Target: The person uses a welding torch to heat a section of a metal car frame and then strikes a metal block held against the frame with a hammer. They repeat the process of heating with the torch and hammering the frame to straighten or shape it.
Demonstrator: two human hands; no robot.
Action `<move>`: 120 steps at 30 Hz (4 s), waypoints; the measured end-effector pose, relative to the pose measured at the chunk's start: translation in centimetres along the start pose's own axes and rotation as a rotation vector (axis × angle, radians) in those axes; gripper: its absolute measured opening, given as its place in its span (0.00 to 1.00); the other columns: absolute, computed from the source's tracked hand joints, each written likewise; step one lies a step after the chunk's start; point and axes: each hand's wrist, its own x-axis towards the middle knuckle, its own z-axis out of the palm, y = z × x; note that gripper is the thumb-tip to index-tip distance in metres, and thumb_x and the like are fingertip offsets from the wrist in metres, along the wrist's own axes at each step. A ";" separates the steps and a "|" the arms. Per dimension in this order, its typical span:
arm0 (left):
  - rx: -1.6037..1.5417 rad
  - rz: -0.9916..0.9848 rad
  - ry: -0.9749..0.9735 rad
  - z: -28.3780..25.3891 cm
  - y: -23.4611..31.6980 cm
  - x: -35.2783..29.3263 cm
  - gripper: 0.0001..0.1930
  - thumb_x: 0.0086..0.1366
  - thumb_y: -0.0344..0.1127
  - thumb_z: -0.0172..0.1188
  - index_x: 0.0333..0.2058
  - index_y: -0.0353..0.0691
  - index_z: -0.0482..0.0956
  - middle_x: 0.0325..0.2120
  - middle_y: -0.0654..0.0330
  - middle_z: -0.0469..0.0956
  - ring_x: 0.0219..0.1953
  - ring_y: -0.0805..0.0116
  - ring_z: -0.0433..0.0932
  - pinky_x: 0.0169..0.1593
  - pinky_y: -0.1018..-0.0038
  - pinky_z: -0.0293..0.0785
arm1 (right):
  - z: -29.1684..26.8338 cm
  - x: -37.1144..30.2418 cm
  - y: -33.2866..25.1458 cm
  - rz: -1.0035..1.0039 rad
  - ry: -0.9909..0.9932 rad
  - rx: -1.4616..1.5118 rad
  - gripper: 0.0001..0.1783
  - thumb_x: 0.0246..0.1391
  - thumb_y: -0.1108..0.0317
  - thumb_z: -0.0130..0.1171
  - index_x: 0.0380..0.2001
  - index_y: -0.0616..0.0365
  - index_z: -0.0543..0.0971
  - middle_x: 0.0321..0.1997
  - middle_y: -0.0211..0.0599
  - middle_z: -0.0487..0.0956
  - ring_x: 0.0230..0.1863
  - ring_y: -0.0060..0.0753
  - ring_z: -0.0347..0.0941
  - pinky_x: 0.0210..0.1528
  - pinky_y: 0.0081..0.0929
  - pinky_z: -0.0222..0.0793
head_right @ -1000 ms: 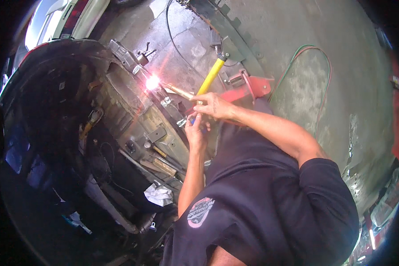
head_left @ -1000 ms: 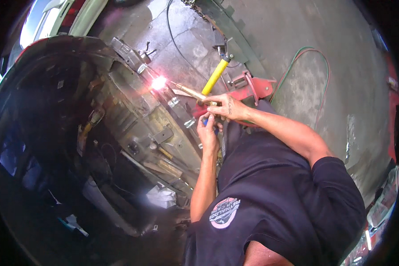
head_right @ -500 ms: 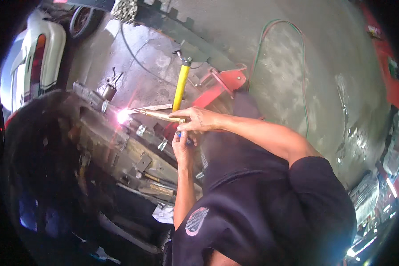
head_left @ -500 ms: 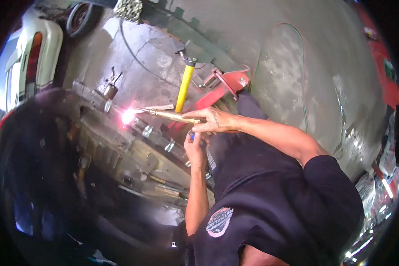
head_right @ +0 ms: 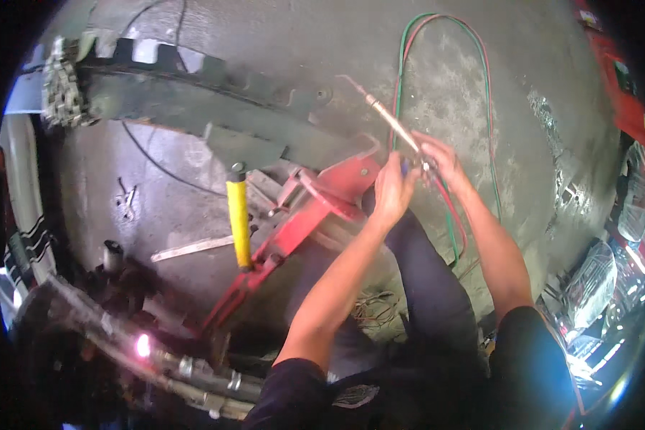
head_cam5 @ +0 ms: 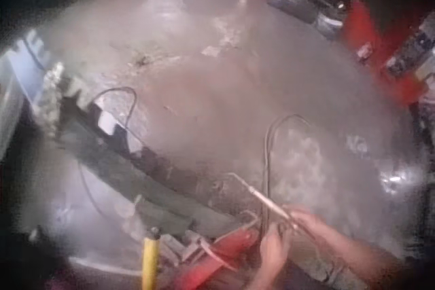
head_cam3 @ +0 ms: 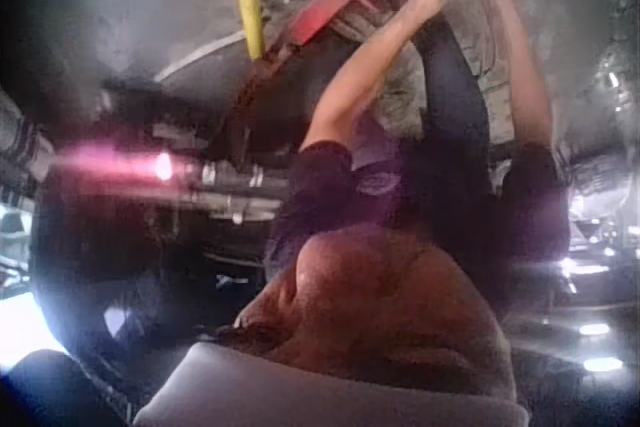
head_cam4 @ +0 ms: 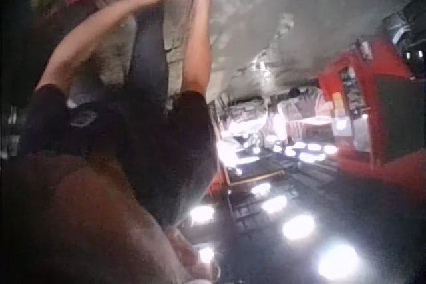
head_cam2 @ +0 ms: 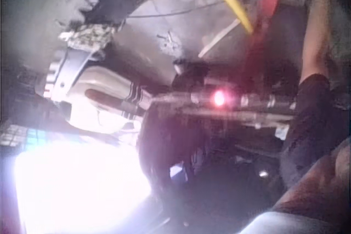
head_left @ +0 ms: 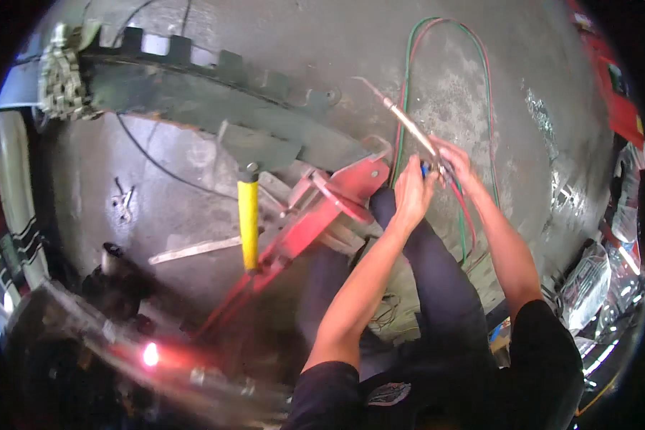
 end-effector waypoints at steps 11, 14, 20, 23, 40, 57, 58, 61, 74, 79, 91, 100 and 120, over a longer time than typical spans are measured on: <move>-0.170 -0.060 0.057 4.9 -10.6 1.8 0.39 0.64 0.27 0.60 0.70 0.32 0.52 0.67 0.31 0.56 0.70 0.30 0.56 0.69 0.51 0.60 | -9.5 21.9 15.1 0.214 -0.002 -0.225 0.31 0.64 0.51 0.54 0.65 0.55 0.73 0.53 0.40 0.82 0.47 0.30 0.80 0.47 0.30 0.75; -0.302 -0.154 0.171 3.5 -9.5 -6.3 0.28 0.65 0.27 0.59 0.63 0.32 0.65 0.59 0.39 0.69 0.62 0.38 0.68 0.66 0.55 0.65 | -10.5 22.5 18.7 0.189 0.341 -0.503 0.35 0.63 0.49 0.56 0.67 0.60 0.70 0.65 0.43 0.74 0.67 0.41 0.68 0.67 0.34 0.62; -0.362 -0.185 0.300 -6.5 -3.7 -22.0 0.16 0.69 0.28 0.55 0.54 0.31 0.74 0.48 0.43 0.79 0.52 0.43 0.78 0.56 0.57 0.74 | -6.2 14.3 15.9 0.044 0.016 -0.758 0.31 0.64 0.58 0.56 0.68 0.53 0.68 0.42 0.32 0.80 0.37 0.23 0.74 0.36 0.26 0.71; -0.338 -0.227 0.677 -11.8 0.0 -31.1 0.11 0.70 0.29 0.55 0.48 0.31 0.79 0.43 0.45 0.82 0.47 0.45 0.81 0.51 0.60 0.76 | 3.7 9.1 14.1 -0.245 -0.049 -0.771 0.21 0.66 0.66 0.55 0.61 0.56 0.75 0.34 0.28 0.80 0.30 0.19 0.72 0.30 0.21 0.69; 0.114 -0.873 1.416 -23.8 -5.0 -72.0 0.31 0.66 0.45 0.65 0.60 0.29 0.69 0.53 0.34 0.70 0.58 0.34 0.69 0.60 0.52 0.66 | 59.2 -47.3 7.8 -0.759 -1.512 -1.407 0.30 0.58 0.64 0.55 0.64 0.55 0.67 0.26 0.52 0.82 0.28 0.58 0.82 0.30 0.52 0.77; -0.302 -0.791 1.701 -21.5 -4.6 -72.2 0.23 0.73 0.39 0.52 0.58 0.24 0.69 0.53 0.39 0.73 0.53 0.49 0.73 0.58 0.59 0.66 | 58.5 -47.0 7.5 -0.739 -1.527 -1.169 0.29 0.55 0.64 0.58 0.60 0.58 0.67 0.32 0.57 0.80 0.34 0.64 0.80 0.36 0.54 0.75; -0.296 -0.821 1.711 -20.9 -4.9 -72.9 0.23 0.73 0.39 0.52 0.58 0.24 0.69 0.53 0.39 0.73 0.53 0.49 0.73 0.58 0.59 0.66 | 58.4 -47.0 7.3 -0.723 -1.555 -1.156 0.29 0.55 0.64 0.58 0.60 0.58 0.67 0.32 0.57 0.80 0.34 0.64 0.80 0.36 0.54 0.75; -0.264 -0.788 1.818 -20.6 -5.5 -75.1 0.23 0.73 0.38 0.52 0.58 0.24 0.69 0.52 0.41 0.74 0.52 0.50 0.74 0.58 0.61 0.68 | 58.5 -47.0 6.7 -0.634 -1.495 -1.193 0.30 0.55 0.66 0.58 0.61 0.63 0.67 0.30 0.59 0.80 0.35 0.64 0.80 0.36 0.53 0.76; -1.548 -0.127 1.863 -15.5 -4.5 -74.8 0.23 0.72 0.51 0.47 0.55 0.41 0.72 0.40 0.57 0.78 0.34 0.61 0.77 0.32 0.64 0.73 | 67.4 -49.8 8.7 -1.278 -1.417 -1.582 0.30 0.52 0.68 0.58 0.59 0.68 0.74 0.38 0.49 0.83 0.35 0.47 0.83 0.32 0.41 0.77; -1.614 0.115 1.864 -13.2 -4.8 -74.8 0.26 0.70 0.49 0.54 0.61 0.43 0.68 0.46 0.56 0.76 0.40 0.60 0.75 0.38 0.63 0.71 | 69.8 -51.3 10.8 -1.547 -1.673 -2.231 0.29 0.55 0.67 0.58 0.59 0.68 0.72 0.48 0.61 0.79 0.46 0.51 0.81 0.39 0.44 0.79; -1.114 -0.349 2.003 -12.0 -4.7 -73.7 0.25 0.68 0.38 0.57 0.61 0.40 0.64 0.48 0.51 0.78 0.38 0.58 0.79 0.34 0.61 0.74 | 65.9 -49.1 14.1 -1.016 -1.136 -1.346 0.23 0.47 0.69 0.61 0.50 0.57 0.75 0.40 0.63 0.73 0.34 0.59 0.80 0.36 0.50 0.77; -0.353 -0.333 2.025 -22.1 2.8 -84.1 0.34 0.62 0.38 0.59 0.65 0.35 0.61 0.58 0.46 0.72 0.44 0.58 0.76 0.38 0.69 0.76 | 64.3 -52.0 3.2 -0.631 -1.376 -0.416 0.17 0.52 0.63 0.58 0.44 0.54 0.70 0.40 0.54 0.76 0.44 0.60 0.76 0.46 0.50 0.70; 1.238 -0.506 0.478 -50.6 15.6 -39.6 0.21 0.58 0.39 0.69 0.48 0.36 0.77 0.37 0.45 0.81 0.40 0.42 0.81 0.44 0.53 0.76 | 39.3 -24.3 -12.8 -0.079 -0.746 0.056 0.36 0.68 0.57 0.55 0.74 0.50 0.56 0.21 0.23 0.67 0.16 0.15 0.65 0.17 0.22 0.67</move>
